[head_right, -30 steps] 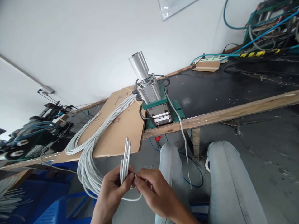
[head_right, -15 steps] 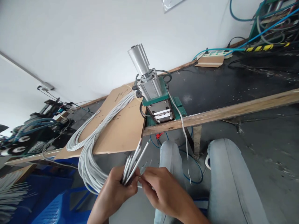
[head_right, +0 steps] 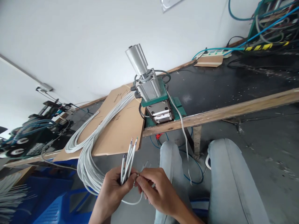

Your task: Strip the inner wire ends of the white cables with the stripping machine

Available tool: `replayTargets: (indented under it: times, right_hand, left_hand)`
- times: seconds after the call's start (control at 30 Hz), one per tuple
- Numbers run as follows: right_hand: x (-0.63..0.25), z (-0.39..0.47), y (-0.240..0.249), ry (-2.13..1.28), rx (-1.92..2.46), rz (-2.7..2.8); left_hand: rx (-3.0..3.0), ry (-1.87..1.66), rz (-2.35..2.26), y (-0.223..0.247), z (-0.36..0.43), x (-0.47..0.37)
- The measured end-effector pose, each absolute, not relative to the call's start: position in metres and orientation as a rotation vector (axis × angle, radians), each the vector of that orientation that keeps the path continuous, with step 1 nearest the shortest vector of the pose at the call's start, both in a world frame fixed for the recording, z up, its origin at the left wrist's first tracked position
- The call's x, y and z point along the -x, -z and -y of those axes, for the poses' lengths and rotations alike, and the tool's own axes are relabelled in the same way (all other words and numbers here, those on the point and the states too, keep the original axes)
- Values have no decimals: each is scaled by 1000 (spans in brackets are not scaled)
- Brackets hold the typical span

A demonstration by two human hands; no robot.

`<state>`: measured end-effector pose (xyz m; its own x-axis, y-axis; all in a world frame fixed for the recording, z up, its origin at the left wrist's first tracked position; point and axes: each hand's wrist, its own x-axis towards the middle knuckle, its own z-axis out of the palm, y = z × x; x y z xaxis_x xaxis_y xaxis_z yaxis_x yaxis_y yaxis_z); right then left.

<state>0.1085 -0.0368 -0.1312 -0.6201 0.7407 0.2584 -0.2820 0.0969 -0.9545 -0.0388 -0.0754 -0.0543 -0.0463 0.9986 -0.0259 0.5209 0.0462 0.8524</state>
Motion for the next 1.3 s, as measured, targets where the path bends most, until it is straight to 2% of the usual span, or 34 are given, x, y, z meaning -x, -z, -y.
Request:
replayTargets:
  times: [0.27,0.47,0.57,0.67,0.83,0.9,1.3]
  right_hand:
    - [-116,37,130,-1218,550,1895]
    - [-126,42,137,-672,662,2239]
    - [-128,42,137,-595,651,2262]
    - [-125,39,136,-809,633,2129]
    - [-104,42,141,-1526,561,1576]
    - [-94,46,143,-1705,546,1381]
    - [-82,56,145,-1721,569,1293]
  left_hand:
    - [-1605,-804,-1732,57,74,39]
    - [-1809,-581,-1874,58,73,32]
    - [-1871,-550,-1895,56,72,27]
    - [-1809,-633,-1875,56,72,26]
    - [-1435,-871,-1823,64,75,30]
    - [-1337,-965,-1806,67,76,31]
    - [-1105,-1180,-1692,83,88,36]
